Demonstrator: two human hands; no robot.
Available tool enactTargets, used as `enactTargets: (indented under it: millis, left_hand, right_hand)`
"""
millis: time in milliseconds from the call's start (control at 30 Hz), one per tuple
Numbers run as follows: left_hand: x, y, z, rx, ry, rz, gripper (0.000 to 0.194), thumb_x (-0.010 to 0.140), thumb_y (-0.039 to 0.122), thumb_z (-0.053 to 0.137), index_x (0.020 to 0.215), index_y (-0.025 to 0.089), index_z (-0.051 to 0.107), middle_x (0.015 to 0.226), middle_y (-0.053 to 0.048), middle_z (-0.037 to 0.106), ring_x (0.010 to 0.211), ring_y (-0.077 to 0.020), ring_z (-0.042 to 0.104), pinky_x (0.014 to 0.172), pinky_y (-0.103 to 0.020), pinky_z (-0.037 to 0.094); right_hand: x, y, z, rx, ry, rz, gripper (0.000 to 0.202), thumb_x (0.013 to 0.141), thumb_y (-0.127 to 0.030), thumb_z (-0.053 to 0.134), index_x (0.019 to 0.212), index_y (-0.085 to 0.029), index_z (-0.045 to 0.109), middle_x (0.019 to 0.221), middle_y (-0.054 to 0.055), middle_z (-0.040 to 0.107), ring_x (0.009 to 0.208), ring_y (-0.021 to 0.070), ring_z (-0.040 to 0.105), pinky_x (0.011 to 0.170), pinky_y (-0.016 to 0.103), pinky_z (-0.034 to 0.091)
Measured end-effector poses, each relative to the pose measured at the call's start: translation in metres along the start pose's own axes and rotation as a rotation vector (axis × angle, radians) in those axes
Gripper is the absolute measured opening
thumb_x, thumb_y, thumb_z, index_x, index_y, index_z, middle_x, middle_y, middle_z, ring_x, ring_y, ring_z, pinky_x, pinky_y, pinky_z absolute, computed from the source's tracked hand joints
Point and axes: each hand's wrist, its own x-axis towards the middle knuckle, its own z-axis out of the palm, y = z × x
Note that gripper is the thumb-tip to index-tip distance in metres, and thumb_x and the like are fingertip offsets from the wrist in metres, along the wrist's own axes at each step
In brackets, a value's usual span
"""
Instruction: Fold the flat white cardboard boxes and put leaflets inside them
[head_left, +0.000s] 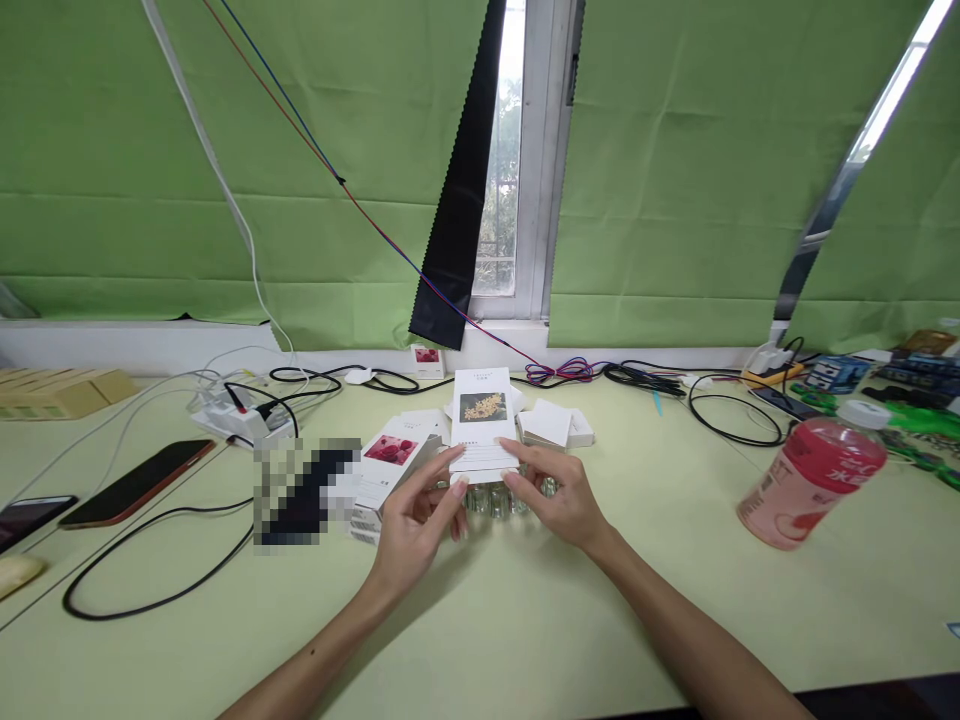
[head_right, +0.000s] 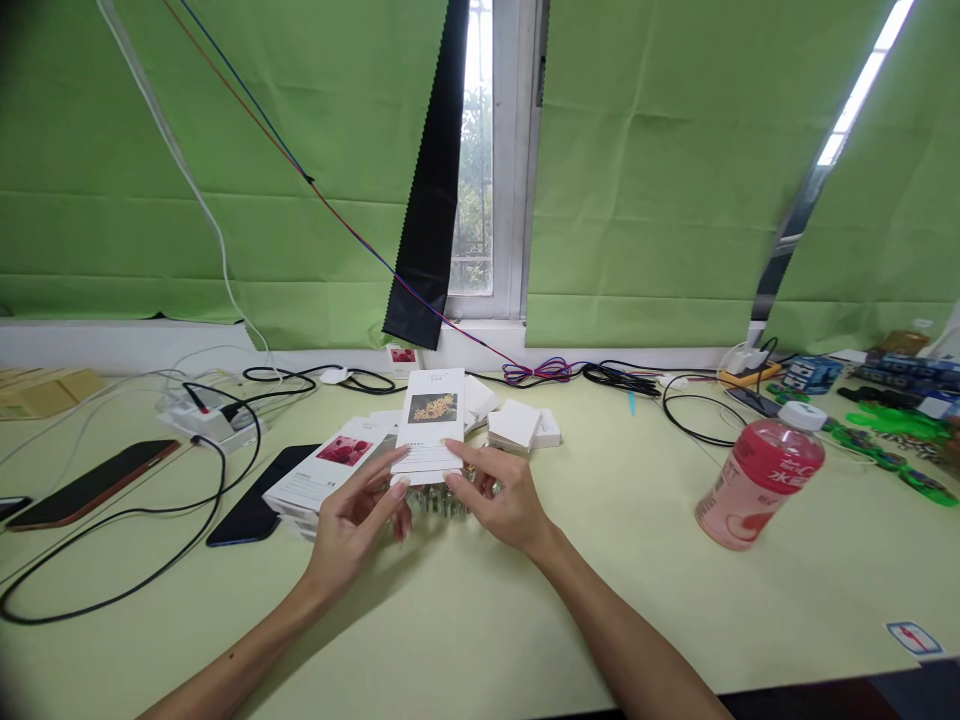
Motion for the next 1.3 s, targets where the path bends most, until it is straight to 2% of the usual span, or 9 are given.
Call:
enactTargets:
  millis: [500,733,867,1100,1300]
  left_hand:
    - [-0.0004,-0.0059,-0.0017,0.085,0.036,0.027,0.045,0.089,0.038,0.068,0.128,0.015,0.067,0.052,0.004,0.063,0.042,-0.0112,0.055,0.045,-0.023,0.05]
    - [0.0004,-0.0077,-0.0012,0.075,0.076,0.017,0.045,0.087,0.04,0.071,0.124,0.016,0.07,0.068,-0.001,0.073,0.041,-0.01,0.055,0.043,-0.023,0.051]
    - [0.0004,-0.0086,-0.0014,0.076,0.081,0.021,0.045,0.086,0.039,0.072,0.124,0.015,0.07,0.066,0.0,0.072,0.04,-0.0091,0.055,0.043,-0.022,0.051]
    - [0.0,-0.0066,-0.0007,0.085,0.077,0.03,0.046,0.083,0.035,0.075,0.124,0.015,0.07,0.053,0.005,0.062,0.041,-0.009,0.055,0.043,-0.02,0.05]
    - [0.0003,-0.0058,0.0,0.097,0.105,0.059,0.04,0.082,0.032,0.076,0.12,0.017,0.073,0.059,0.003,0.068,0.039,-0.0083,0.055,0.041,-0.02,0.051]
  right_hand:
    - [-0.0016,0.0022,0.0013,0.018,0.01,-0.011,0.036,0.092,-0.025,0.067,0.126,-0.017,0.072,0.069,0.0,0.064,0.052,0.0093,0.048,0.05,0.023,0.044]
    - [-0.0028,0.0056,0.0019,0.006,0.005,-0.02,0.037,0.093,-0.027,0.067,0.127,-0.016,0.071,0.076,0.003,0.07,0.054,0.0099,0.049,0.051,0.024,0.045]
    - [-0.0026,0.0071,0.0019,-0.026,0.009,-0.038,0.036,0.095,-0.03,0.064,0.128,-0.017,0.071,0.073,0.002,0.069,0.054,0.0104,0.048,0.051,0.024,0.044]
    - [-0.0016,0.0063,0.0014,-0.046,0.009,-0.049,0.035,0.097,-0.033,0.06,0.126,-0.017,0.072,0.074,0.003,0.07,0.056,0.0113,0.05,0.052,0.024,0.045]
    - [-0.0022,0.0063,0.0012,-0.027,0.002,-0.063,0.036,0.096,-0.034,0.063,0.128,-0.017,0.071,0.068,0.0,0.065,0.053,0.0101,0.048,0.051,0.023,0.045]
